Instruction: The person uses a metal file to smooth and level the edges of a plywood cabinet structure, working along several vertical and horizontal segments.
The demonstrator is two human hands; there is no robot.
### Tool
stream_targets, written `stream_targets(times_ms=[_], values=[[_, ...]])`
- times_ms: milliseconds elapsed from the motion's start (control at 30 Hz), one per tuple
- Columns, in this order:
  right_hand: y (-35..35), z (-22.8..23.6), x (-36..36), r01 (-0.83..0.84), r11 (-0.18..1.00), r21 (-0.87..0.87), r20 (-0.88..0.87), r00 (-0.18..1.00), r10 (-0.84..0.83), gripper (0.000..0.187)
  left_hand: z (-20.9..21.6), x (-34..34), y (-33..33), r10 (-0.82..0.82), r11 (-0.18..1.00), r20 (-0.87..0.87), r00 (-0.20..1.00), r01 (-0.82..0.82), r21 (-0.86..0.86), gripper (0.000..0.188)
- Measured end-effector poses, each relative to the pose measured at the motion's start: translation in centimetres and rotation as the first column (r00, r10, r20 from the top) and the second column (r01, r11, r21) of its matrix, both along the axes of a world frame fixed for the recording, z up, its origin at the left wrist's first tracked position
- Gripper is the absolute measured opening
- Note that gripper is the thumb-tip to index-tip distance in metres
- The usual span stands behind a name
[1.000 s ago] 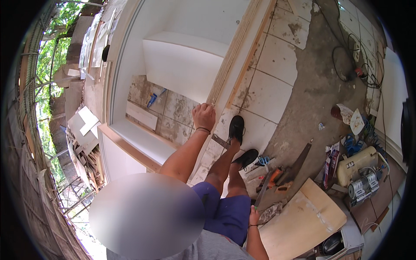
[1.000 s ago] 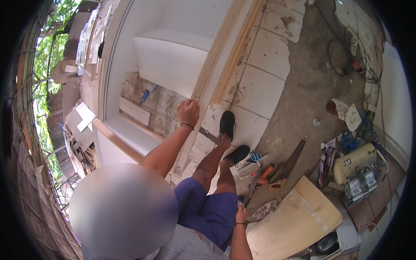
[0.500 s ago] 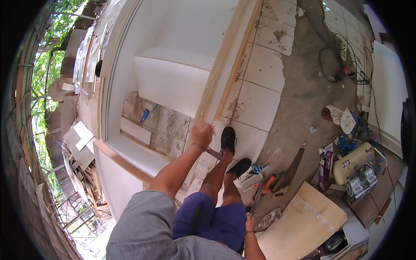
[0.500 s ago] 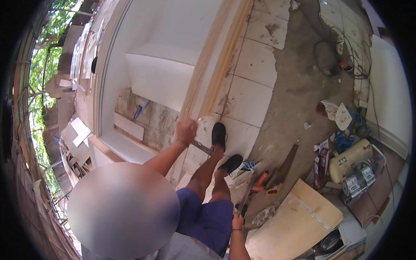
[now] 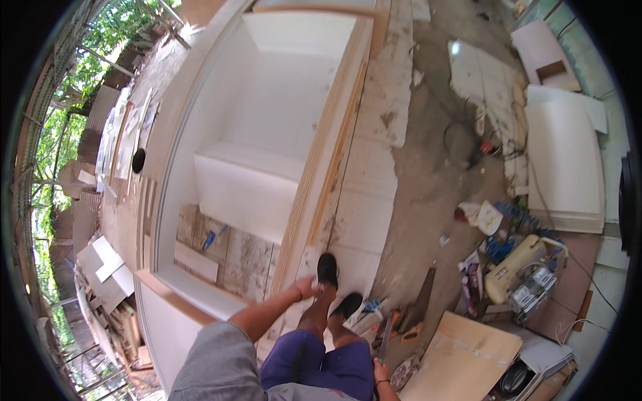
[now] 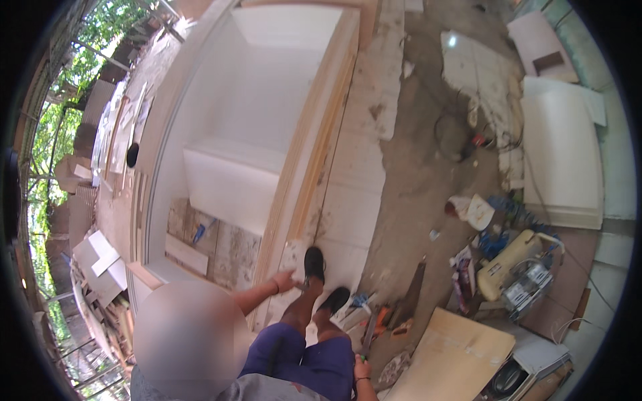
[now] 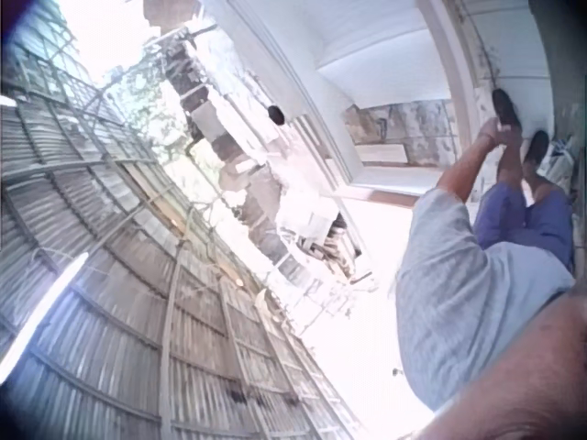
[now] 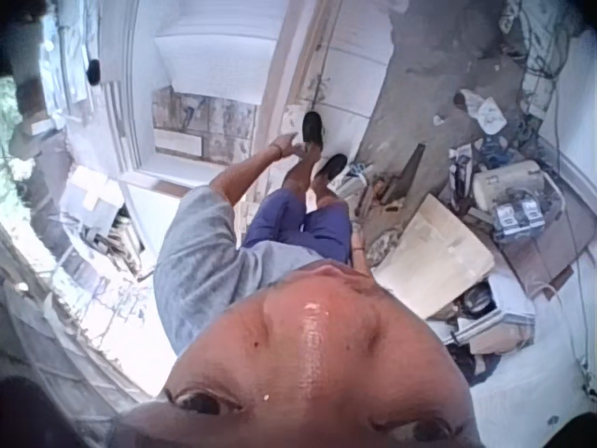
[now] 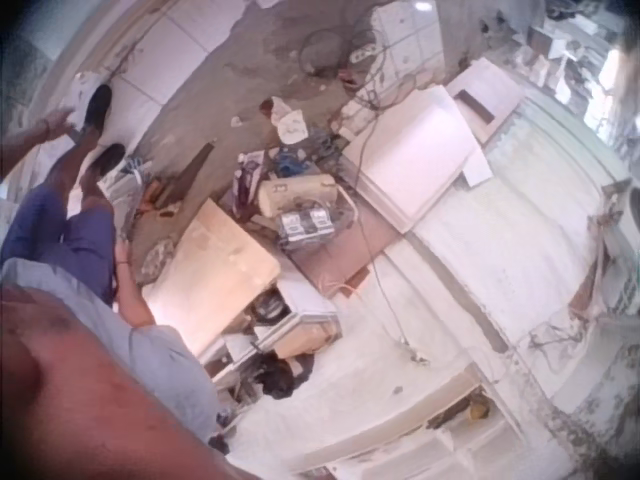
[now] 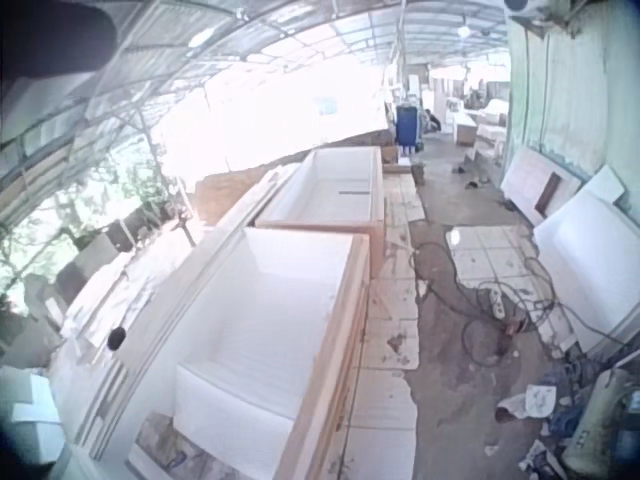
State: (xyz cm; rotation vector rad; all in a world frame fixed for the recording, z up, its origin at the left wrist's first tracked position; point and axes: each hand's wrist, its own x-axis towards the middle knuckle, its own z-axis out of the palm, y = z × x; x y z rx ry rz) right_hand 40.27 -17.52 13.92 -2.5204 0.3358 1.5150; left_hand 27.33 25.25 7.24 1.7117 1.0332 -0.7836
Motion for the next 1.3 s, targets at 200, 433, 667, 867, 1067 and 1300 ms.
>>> stream_targets(times_ms=[200, 433, 667, 867, 1067, 1300], values=[[3.5, 3.3, 5.9, 0.452, 0.879, 0.154, -0.111, 0.892, -0.439, 0.037, 11.3, -3.8, -5.7, 0.038, 0.996, 0.129, 0.991, -0.026, -0.089, 0.057], [7.0, 7.8, 12.3, -0.322, 0.945, 0.057, 0.099, 0.944, 0.315, 0.050, 16.0, -3.4, 0.3, 0.134, 0.990, 0.055, 0.989, -0.137, 0.043, 0.065], [13.4, 8.6, 23.4, -0.119, 0.993, 0.005, 0.017, 0.993, 0.119, 0.044, 21.4, 9.5, 6.4, 0.176, 0.984, 0.140, 0.974, -0.172, -0.036, 0.068], [18.0, 9.4, 35.1, -0.143, 0.990, -0.018, -0.024, 0.990, 0.142, 0.043, 13.9, 20.6, 11.3, 0.141, 0.973, 0.186, 0.972, -0.101, -0.209, 0.064], [24.9, 10.3, 48.0, -0.060, 0.998, -0.006, -0.039, 0.997, 0.060, 0.046, 20.7, 30.7, 18.2, 0.499, 0.828, 0.455, 0.737, -0.561, 0.001, 0.057], [41.5, 11.4, 63.8, 0.440, 0.868, 0.232, -0.023, 0.894, -0.447, 0.036, 17.7, 31.7, 25.3, 0.490, 0.857, 0.078, 0.868, -0.496, 0.138, 0.049]])
